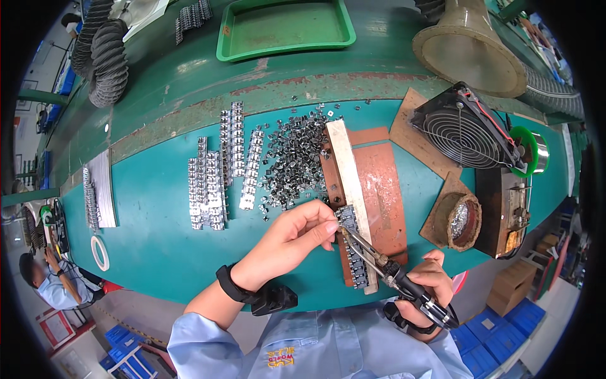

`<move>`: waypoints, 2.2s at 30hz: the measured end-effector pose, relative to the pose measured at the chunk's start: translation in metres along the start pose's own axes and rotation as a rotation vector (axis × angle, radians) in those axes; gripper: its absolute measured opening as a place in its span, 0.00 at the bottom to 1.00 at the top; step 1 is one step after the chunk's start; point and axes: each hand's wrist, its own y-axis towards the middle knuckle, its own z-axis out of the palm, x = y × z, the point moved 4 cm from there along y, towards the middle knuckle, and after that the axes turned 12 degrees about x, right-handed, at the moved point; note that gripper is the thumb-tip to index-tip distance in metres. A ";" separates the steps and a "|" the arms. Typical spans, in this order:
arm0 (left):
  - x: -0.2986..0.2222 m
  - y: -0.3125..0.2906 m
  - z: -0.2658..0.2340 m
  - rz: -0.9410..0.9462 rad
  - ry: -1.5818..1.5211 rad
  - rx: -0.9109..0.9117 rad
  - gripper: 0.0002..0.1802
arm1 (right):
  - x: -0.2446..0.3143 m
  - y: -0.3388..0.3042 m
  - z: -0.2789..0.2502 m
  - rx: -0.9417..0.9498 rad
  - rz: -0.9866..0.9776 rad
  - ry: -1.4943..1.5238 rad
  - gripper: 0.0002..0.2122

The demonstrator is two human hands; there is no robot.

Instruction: The person pours a tray of metal clips onto the table, then repeatedly places a clip onto a metal strip and solders it into place using a soldering iron.

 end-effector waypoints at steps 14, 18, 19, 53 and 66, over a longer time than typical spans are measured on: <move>0.003 0.000 0.001 0.018 0.020 -0.007 0.07 | -0.015 -0.052 -0.003 -0.262 -0.031 -0.045 0.22; 0.002 0.001 0.002 0.031 0.025 0.014 0.07 | -0.019 -0.097 -0.004 -0.555 -0.010 -0.271 0.21; 0.002 0.001 0.002 0.038 0.026 0.010 0.07 | -0.020 -0.102 -0.003 -0.604 -0.012 -0.344 0.20; -0.051 -0.041 -0.011 0.177 1.189 -0.323 0.07 | -0.028 -0.053 0.018 -0.435 0.120 -0.011 0.16; -0.011 -0.021 0.002 0.087 0.123 -0.097 0.07 | -0.024 -0.050 0.017 -0.384 0.134 0.004 0.18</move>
